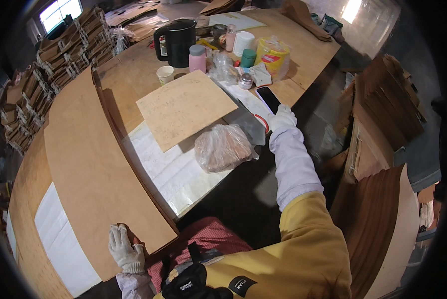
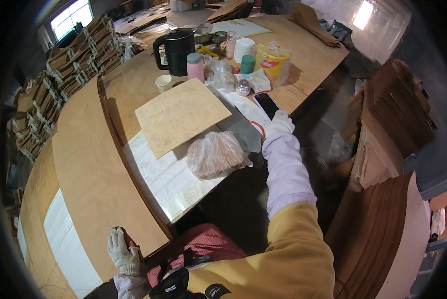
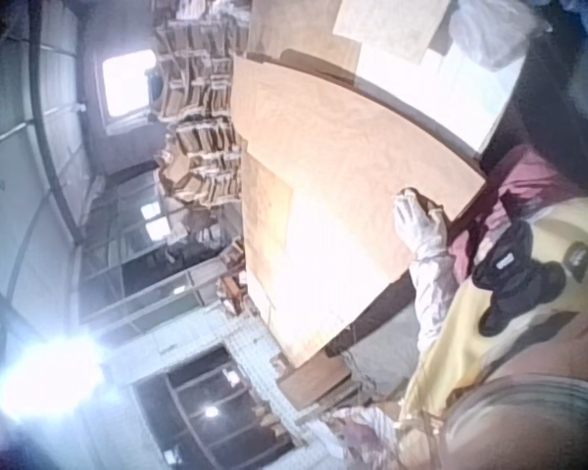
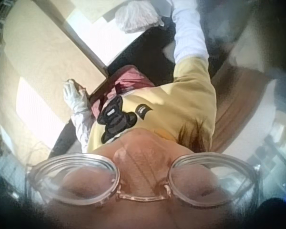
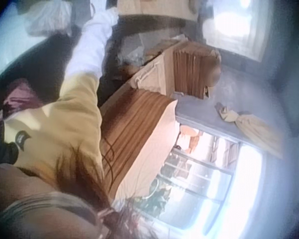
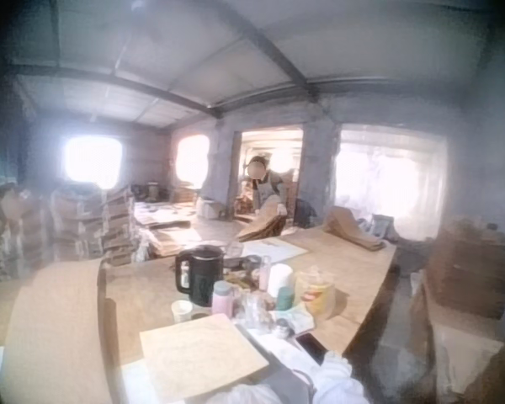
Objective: The person walks to a workbench, stacks several large brown cardboard sheets, puts on gloves, and uses scissors to cut the stacked sheets into smaller pieces. The cut pieces remain on the table.
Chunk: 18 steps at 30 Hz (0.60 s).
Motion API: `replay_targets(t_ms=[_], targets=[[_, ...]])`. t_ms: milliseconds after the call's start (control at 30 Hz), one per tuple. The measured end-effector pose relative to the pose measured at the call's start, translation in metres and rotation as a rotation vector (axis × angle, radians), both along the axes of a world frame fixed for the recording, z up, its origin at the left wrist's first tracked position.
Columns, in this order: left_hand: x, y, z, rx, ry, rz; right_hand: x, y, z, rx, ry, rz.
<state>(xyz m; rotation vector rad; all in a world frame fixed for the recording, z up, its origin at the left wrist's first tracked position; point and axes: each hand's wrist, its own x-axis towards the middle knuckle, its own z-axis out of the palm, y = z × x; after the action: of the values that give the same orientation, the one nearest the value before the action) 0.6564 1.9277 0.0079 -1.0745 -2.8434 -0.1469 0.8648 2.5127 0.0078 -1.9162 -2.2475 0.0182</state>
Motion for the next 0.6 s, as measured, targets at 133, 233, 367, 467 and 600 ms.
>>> replay_targets(t_ms=[133, 233, 367, 467, 600], targets=[[0.001, 0.003, 0.003, -0.004, -0.004, 0.010, 0.003, 0.029, -0.007, -0.096, -0.033, 0.002], [0.002, 0.005, 0.004, -0.016, -0.011, 0.022, 0.008, 0.048, -0.007, -0.222, -0.005, -0.001], [0.002, 0.004, 0.002, -0.020, -0.002, 0.018, 0.011, 0.049, 0.001, -0.177, -0.024, 0.069], [0.000, 0.003, -0.001, -0.027, 0.000, 0.012, 0.004, 0.032, 0.007, -0.003, -0.028, 0.204], [-0.001, 0.003, -0.002, -0.013, 0.014, -0.025, -0.013, 0.010, 0.004, -0.217, -0.157, 0.414]])
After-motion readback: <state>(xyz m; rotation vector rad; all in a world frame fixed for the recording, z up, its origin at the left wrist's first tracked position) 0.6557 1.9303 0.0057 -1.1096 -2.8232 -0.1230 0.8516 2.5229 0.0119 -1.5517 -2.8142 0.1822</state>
